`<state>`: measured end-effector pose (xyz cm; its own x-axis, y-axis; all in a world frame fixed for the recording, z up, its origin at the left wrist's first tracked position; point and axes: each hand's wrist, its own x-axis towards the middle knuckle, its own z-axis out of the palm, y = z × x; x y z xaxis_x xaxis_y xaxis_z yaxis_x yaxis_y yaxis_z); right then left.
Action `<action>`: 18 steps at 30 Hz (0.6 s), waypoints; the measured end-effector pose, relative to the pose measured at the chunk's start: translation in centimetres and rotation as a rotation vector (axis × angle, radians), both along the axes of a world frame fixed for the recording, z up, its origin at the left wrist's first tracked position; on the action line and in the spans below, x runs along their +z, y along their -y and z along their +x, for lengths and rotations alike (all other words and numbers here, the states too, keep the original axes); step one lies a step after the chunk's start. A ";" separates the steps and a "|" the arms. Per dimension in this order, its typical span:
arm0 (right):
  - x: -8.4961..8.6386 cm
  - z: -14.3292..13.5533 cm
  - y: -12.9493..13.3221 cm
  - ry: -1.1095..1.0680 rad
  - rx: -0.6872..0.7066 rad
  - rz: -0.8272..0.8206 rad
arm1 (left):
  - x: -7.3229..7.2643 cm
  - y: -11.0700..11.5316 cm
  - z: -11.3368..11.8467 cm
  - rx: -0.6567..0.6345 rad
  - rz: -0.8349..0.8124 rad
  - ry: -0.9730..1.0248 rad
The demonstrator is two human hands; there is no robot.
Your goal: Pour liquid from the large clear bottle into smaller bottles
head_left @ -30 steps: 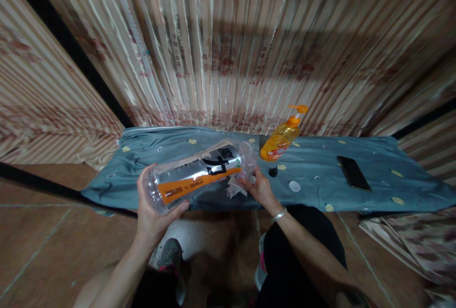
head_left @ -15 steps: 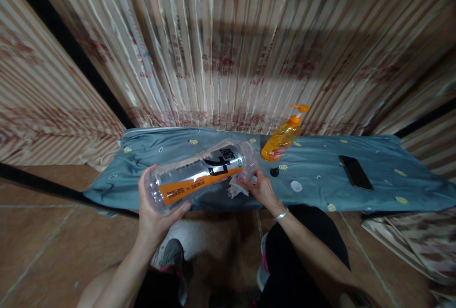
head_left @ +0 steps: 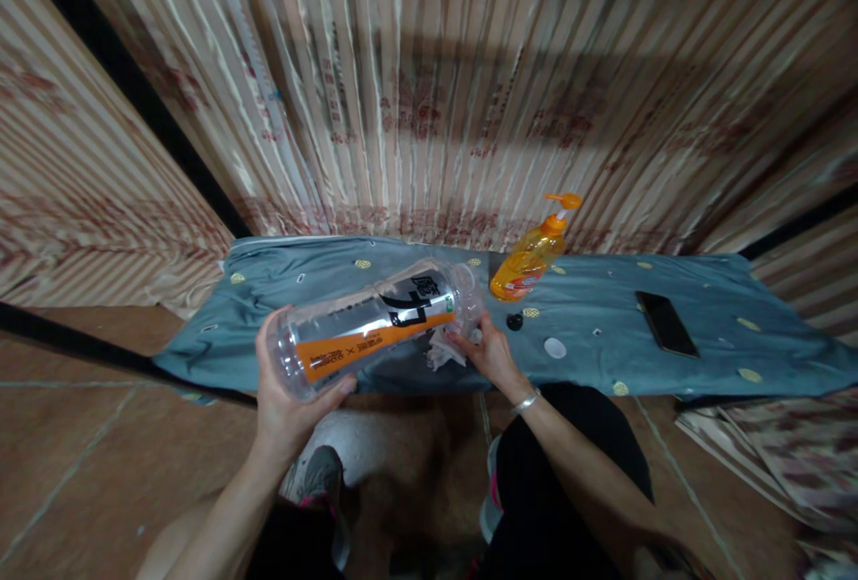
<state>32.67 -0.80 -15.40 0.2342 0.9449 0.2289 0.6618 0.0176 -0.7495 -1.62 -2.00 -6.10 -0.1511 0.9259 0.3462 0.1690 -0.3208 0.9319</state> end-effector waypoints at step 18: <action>-0.1 0.0 -0.1 0.011 0.002 -0.012 | 0.8 0.1 1.7 0.067 0.020 0.037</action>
